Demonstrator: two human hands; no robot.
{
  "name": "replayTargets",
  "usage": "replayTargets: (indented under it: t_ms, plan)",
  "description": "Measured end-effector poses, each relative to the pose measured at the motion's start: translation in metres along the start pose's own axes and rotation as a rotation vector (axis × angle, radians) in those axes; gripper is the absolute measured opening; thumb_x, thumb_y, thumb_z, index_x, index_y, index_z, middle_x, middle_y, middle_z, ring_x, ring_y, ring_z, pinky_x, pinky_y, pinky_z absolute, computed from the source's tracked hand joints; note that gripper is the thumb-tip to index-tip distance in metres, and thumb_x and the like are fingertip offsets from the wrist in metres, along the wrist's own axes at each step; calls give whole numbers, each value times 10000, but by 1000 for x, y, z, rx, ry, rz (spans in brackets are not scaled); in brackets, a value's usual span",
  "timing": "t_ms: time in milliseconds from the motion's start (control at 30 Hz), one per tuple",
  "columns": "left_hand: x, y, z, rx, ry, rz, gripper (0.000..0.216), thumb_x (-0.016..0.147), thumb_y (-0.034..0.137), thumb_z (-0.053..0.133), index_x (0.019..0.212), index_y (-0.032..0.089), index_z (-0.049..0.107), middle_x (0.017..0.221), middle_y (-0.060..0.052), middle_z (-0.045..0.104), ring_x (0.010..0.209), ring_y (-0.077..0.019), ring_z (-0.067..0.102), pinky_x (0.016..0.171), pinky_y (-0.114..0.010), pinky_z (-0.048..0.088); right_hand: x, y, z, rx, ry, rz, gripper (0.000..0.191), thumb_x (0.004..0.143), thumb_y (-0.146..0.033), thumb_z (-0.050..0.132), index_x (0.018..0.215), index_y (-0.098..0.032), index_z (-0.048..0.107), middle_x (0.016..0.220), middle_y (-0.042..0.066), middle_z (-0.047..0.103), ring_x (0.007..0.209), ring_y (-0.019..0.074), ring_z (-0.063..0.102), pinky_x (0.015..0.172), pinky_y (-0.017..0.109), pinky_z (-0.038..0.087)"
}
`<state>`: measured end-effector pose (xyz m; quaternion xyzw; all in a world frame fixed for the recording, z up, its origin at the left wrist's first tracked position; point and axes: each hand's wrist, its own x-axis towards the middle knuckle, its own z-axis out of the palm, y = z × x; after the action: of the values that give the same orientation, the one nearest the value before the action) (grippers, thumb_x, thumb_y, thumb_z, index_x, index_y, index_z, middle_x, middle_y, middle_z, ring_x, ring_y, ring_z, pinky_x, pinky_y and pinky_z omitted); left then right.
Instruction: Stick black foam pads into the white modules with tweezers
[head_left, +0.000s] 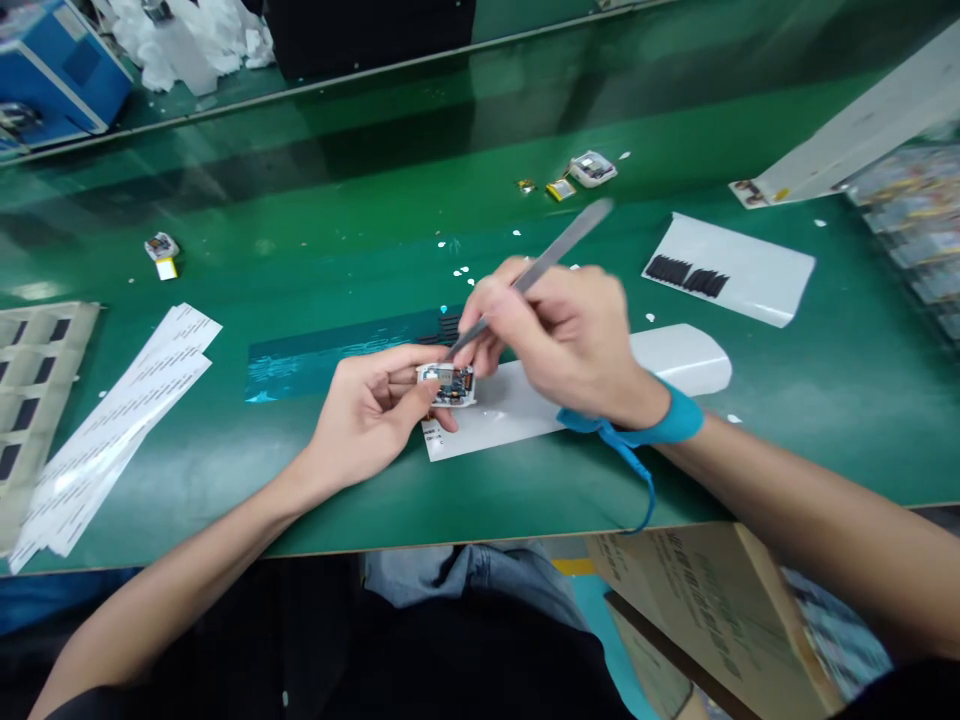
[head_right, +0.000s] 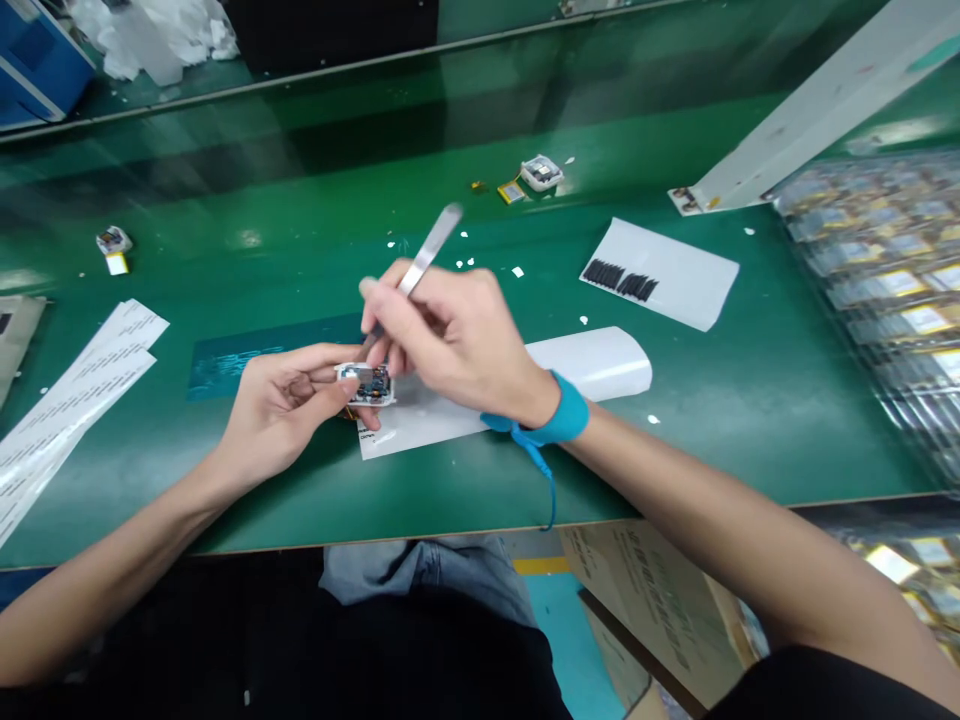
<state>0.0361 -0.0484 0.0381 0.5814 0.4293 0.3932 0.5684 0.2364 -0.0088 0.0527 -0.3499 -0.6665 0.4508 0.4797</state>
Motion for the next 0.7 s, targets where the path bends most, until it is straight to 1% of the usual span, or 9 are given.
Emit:
replayTargets:
  t_ms: [100,167,200,267,333,433,500,600,700]
  plan:
    - [4,5,-7,64,120,64,272,931,302,809,1140,128,796,906,-89,838,691,-197,803,658,-284,665,11,2,-22,-143,76,-117,359,1072,-509,632,838,-259,740,848,29,770,741,168,763,641,315,607]
    - [11,7,-12,150,190,140,245,934,327,805,1094,141,811,941,-93,842,763,-201,809,711,-285,666,21,9,-38,-313,-37,-143,411,1057,-522,643,773,-255,770,908,39,805,716,165,740,670,339,593]
    - [16,7,-15,214,193,177,219,933,335,800,1047,150,822,950,-90,843,797,-205,809,743,-288,665,26,13,-44,-357,-89,-127,456,1046,-555,646,722,-257,766,922,47,817,727,182,739,683,361,588]
    - [25,4,-20,368,137,234,187,943,339,770,984,171,838,966,-76,849,845,-212,806,800,-294,656,33,23,-50,-362,-205,-134,538,1027,-624,636,639,-267,743,863,62,819,865,249,775,744,393,591]
    - [30,-2,-25,519,55,300,195,978,332,713,991,193,849,981,-62,852,865,-212,798,839,-304,637,36,32,-51,-350,-272,-144,577,1012,-672,623,613,-271,737,825,66,815,973,289,787,803,415,593]
    - [30,-13,-34,712,2,441,218,1025,293,643,1050,208,843,1020,-66,848,896,-213,784,880,-329,600,35,37,-46,-326,-292,-136,569,991,-689,637,635,-263,760,861,60,827,954,283,794,808,413,599]
    - [26,-19,-40,819,-9,527,211,1028,263,635,1089,206,828,1089,-88,834,1011,-240,776,933,-360,591,33,37,-43,-288,-297,-142,545,992,-669,650,659,-257,777,885,59,836,940,271,798,783,393,606]
    - [22,-26,-47,924,-46,591,222,1038,237,617,1146,202,808,1195,-114,801,1182,-278,738,984,-397,592,32,37,-41,-269,-319,-144,529,1005,-637,646,674,-250,788,877,59,840,974,259,804,794,367,614]
    - [22,-31,-50,941,-79,599,245,1068,243,577,1167,201,797,1197,-100,804,1199,-261,731,975,-381,608,31,40,-40,-278,-338,-102,520,1000,-630,644,702,-237,807,891,62,845,958,240,805,784,336,618]
